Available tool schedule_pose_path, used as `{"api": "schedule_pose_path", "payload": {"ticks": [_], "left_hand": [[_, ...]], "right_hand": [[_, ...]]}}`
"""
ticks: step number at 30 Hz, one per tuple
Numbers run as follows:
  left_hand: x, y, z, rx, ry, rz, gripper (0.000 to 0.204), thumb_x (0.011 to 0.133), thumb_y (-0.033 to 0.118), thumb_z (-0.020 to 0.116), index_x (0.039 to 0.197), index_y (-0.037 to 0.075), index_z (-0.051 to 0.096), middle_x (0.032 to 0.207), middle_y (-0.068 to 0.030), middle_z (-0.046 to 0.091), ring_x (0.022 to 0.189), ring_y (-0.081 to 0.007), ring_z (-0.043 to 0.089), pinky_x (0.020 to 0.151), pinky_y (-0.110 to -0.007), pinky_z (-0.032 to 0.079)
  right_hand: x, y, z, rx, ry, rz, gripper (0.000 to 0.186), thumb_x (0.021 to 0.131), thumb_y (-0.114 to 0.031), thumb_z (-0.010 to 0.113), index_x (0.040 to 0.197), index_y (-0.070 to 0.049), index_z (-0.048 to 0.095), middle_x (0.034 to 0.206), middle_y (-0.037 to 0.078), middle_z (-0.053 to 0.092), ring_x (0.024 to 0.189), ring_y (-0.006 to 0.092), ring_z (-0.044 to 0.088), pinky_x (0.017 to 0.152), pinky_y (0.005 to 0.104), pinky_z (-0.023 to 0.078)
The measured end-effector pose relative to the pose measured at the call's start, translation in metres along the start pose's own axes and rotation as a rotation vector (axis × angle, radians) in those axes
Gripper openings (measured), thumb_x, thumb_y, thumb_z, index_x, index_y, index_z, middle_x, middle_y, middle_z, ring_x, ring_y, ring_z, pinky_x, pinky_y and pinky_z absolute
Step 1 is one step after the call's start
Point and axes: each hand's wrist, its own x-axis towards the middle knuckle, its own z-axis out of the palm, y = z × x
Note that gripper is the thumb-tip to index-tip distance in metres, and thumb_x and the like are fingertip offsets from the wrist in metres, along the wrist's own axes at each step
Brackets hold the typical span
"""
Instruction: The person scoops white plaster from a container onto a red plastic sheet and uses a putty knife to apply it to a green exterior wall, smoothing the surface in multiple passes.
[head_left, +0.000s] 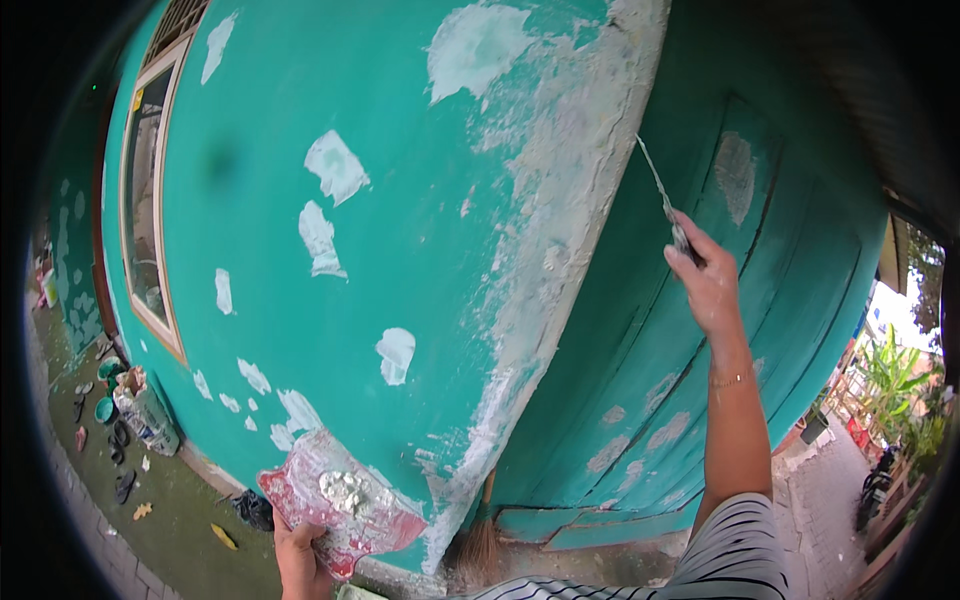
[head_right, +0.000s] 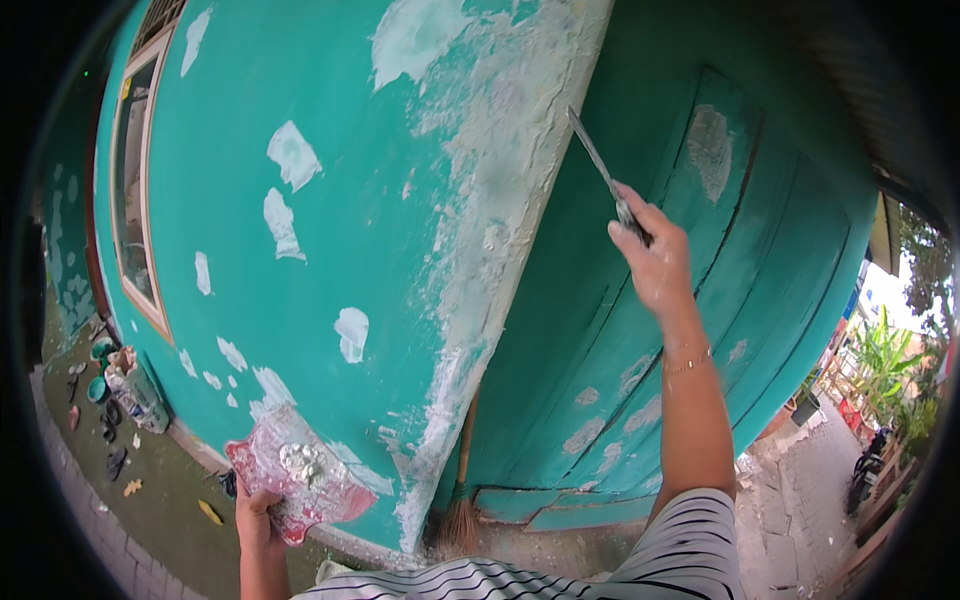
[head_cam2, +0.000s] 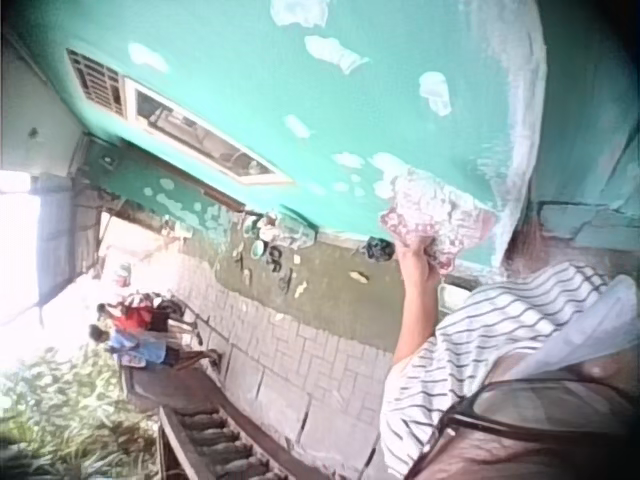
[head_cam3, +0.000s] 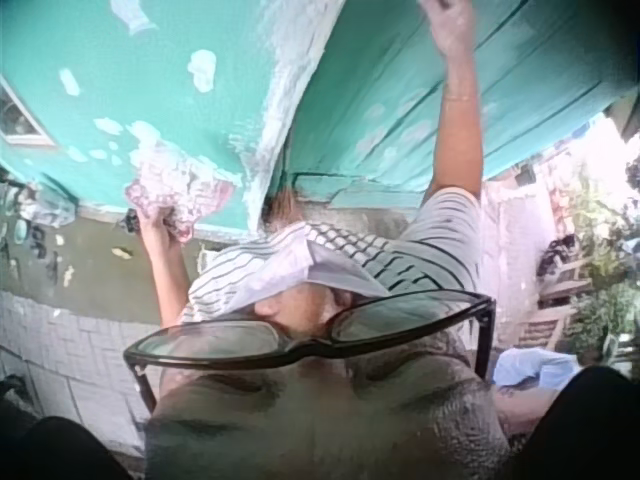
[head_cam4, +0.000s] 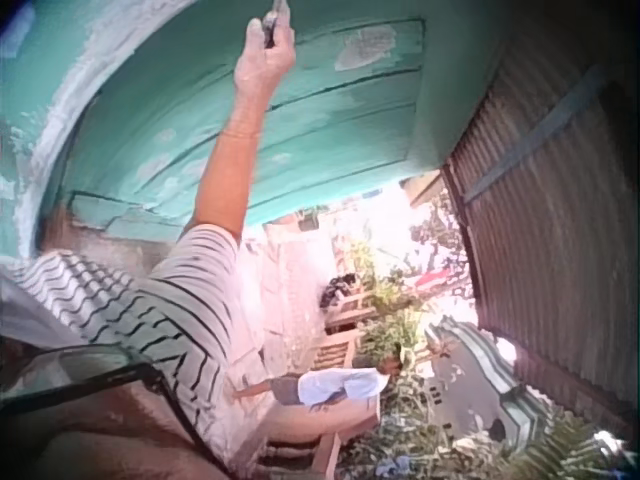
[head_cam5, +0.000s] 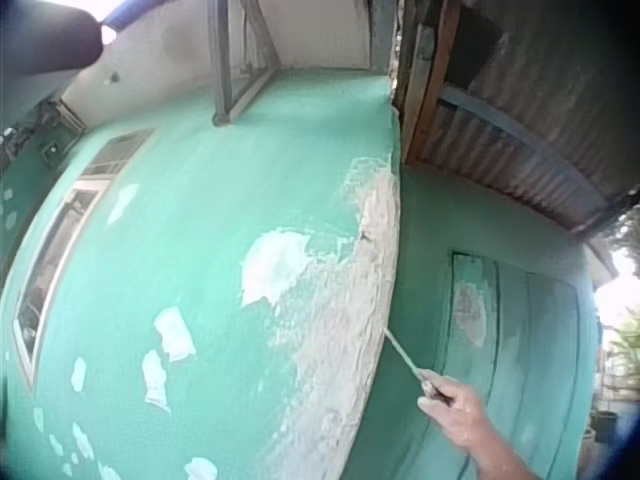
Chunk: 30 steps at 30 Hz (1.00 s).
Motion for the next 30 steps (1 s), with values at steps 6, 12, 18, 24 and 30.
{"api": "schedule_pose_path", "payload": {"ticks": [6, 12, 18, 24, 30], "left_hand": [[0.010, -0.008, -0.005, 0.048, -0.015, -0.068, 0.075, 0.066, -0.010, 0.048, 0.138, 0.005, 0.036, 0.125, -0.0129, 0.055, 0.111, -0.0268, 0.059, 0.095, -0.040, 0.050], [0.009, -0.013, -0.002, 0.053, -0.107, -0.207, 0.084, 0.070, -0.014, 0.048, 0.147, 0.008, 0.025, 0.132, -0.0139, 0.052, 0.117, -0.0274, 0.057, 0.098, -0.042, 0.049], [0.010, -0.013, -0.017, 0.050, -0.173, -0.302, 0.085, 0.072, -0.016, 0.048, 0.149, 0.009, 0.022, 0.134, -0.0139, 0.050, 0.119, -0.0269, 0.056, 0.099, -0.043, 0.049], [0.017, 0.003, -0.040, 0.016, -0.149, -0.241, 0.083, 0.072, -0.017, 0.046, 0.147, 0.011, 0.025, 0.133, -0.0127, 0.050, 0.118, -0.0262, 0.056, 0.099, -0.042, 0.049], [0.009, 0.023, -0.051, 0.004, -0.124, -0.186, 0.080, 0.072, -0.017, 0.046, 0.145, 0.012, 0.029, 0.133, -0.0113, 0.050, 0.118, -0.0258, 0.056, 0.098, -0.042, 0.049]], "right_hand": [[-0.142, -0.053, 0.059, 0.036, -0.636, 0.307, 0.042, 0.089, -0.008, 0.064, 0.129, 0.000, 0.056, 0.090, 0.006, 0.056, 0.081, 0.0158, 0.051, 0.079, 0.0261, 0.043], [-0.187, -0.069, 0.093, 0.113, -0.827, 0.237, 0.028, 0.085, -0.005, 0.064, 0.113, 0.003, 0.061, 0.088, 0.013, 0.059, 0.073, 0.0216, 0.053, 0.068, 0.0304, 0.045], [-0.194, -0.095, 0.108, -0.003, -0.812, 0.293, 0.028, 0.085, -0.004, 0.065, 0.112, 0.002, 0.064, 0.081, 0.011, 0.055, 0.066, 0.0189, 0.048, 0.061, 0.0295, 0.041], [-0.225, -0.120, 0.122, 0.307, -0.720, 0.603, 0.043, 0.088, -0.001, 0.058, 0.131, 0.001, 0.053, 0.089, 0.008, 0.061, 0.069, 0.0131, 0.050, 0.065, 0.0253, 0.044], [-0.246, -0.152, 0.140, 0.969, -0.613, 0.922, 0.045, 0.087, 0.000, 0.056, 0.130, 0.005, 0.047, 0.102, 0.019, 0.060, 0.075, 0.0157, 0.058, 0.062, 0.0306, 0.053]]}}
